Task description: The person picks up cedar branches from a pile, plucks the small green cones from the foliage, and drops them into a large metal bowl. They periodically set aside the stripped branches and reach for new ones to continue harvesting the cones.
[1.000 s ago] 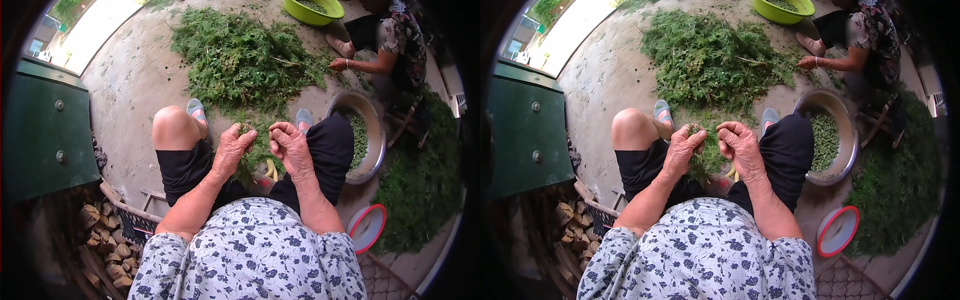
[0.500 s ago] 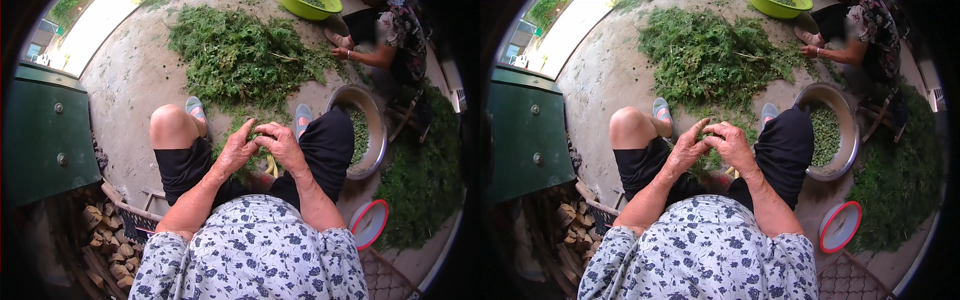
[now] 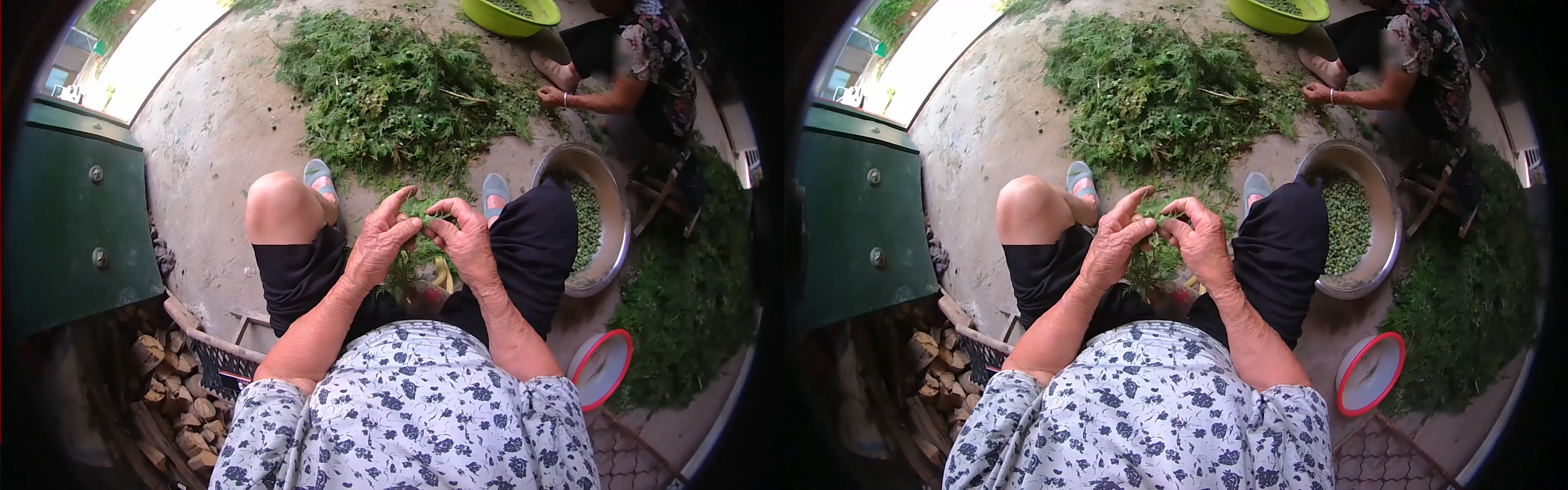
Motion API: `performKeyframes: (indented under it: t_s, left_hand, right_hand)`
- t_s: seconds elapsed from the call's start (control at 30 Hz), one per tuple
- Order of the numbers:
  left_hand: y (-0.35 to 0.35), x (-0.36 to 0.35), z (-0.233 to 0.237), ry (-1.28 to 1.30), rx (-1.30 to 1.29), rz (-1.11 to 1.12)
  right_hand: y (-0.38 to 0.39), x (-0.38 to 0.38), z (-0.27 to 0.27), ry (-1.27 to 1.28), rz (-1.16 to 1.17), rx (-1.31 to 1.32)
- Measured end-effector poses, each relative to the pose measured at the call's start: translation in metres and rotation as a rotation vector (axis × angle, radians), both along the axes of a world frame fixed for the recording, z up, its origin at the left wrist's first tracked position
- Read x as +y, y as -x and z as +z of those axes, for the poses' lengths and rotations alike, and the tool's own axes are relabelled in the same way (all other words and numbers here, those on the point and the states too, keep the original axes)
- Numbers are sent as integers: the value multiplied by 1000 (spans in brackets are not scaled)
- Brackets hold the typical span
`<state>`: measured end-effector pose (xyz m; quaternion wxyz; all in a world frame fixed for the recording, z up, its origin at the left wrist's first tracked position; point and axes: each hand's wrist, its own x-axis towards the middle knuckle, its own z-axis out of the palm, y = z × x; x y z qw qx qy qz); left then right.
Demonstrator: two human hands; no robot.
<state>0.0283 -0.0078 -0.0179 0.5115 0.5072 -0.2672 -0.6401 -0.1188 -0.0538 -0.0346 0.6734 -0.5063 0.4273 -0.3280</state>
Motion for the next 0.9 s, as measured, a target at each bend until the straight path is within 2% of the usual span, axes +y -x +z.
performKeyframes:
  t_s: [0.1, 0.17, 0.2, 0.27, 0.37, 0.43, 0.5, 0.53, 0.57, 0.63, 0.67, 0.7, 0.77, 0.8, 0.87, 0.9]
  left_hand:
    - [0, 2, -4, 27, -17, -10]
    - [-2, 2, -5, 26, 11, -1]
    - [-2, 2, -6, 26, 40, 8]
    - [0, 0, -1, 28, 10, 8]
    - [3, 0, -3, 31, -55, 26]
    - [3, 1, -8, 30, -90, 44]
    - [3, 1, -12, 71, -186, 7]
    - [3, 1, -12, 70, -187, 6]
    - [3, 2, -12, 75, -243, -34]
    - [2, 2, -14, 78, -299, -77]
    - [2, 2, -16, 96, -334, -92]
    - [1, 3, -17, 113, -369, -107]
    - [0, 2, -16, 111, -383, -128]
    - [0, 2, -15, 111, -396, -148]
    - [2, 3, -13, 117, -376, -168]
    - [2, 4, -11, 123, -356, -188]
  right_hand:
    - [-1, 1, -1, -20, -17, -63]
    - [4, -1, 2, -298, -24, -212]
    - [6, -2, -2, -298, -24, -212]
    - [9, -4, -11, -422, -121, -495]
    - [9, -9, 22, -416, -242, -531]
    - [13, -13, 24, -416, -228, -594]
    - [18, -14, 14, -373, -90, -545]
    - [19, -12, 12, -367, -31, -436]
    - [17, -10, 10, -367, -33, -437]
    - [6, -4, 10, -69, 45, -20]
    - [3, -4, 13, 161, 72, 148]
    - [3, -5, 10, 160, 72, 148]
    - [3, -6, 2, 337, 132, 188]
    - [3, -5, 2, 337, 132, 188]
    - [2, -3, 3, 82, 94, 83]
    - [2, -2, 2, 82, 94, 83]
